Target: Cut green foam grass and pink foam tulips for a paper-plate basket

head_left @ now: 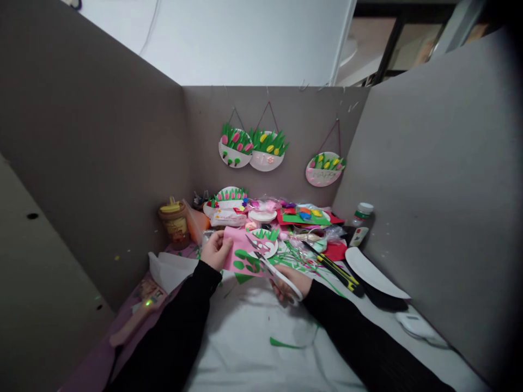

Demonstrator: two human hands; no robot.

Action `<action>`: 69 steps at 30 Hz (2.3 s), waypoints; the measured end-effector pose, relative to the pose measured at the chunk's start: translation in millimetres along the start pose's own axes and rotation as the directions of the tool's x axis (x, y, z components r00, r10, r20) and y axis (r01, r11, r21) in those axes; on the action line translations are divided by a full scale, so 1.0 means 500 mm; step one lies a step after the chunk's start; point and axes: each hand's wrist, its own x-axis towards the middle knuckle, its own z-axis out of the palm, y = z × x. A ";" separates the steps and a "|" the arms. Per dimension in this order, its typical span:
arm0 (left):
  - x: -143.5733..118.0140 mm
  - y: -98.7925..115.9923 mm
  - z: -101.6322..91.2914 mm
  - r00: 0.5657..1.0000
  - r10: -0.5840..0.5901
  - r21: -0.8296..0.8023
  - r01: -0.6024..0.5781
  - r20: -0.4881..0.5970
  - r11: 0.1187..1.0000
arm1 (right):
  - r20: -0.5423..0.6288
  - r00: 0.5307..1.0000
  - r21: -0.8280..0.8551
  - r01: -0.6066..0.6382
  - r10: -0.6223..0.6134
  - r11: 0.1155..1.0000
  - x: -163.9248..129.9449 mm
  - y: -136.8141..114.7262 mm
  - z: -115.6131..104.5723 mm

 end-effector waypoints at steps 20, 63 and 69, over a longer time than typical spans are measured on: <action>-0.015 0.010 0.012 0.999 -0.037 0.172 0.031 0.035 0.985 | 0.014 1.000 0.024 0.003 -0.003 1.000 0.004 0.013 0.005; -0.005 0.014 -0.004 0.985 -0.114 0.188 0.089 0.126 0.978 | 0.043 0.993 -0.043 -0.111 0.113 0.993 0.003 0.012 -0.017; -0.011 0.030 0.002 0.980 -0.145 0.190 0.117 0.140 0.975 | 0.056 0.987 -0.069 -0.144 0.148 0.987 0.008 0.020 -0.027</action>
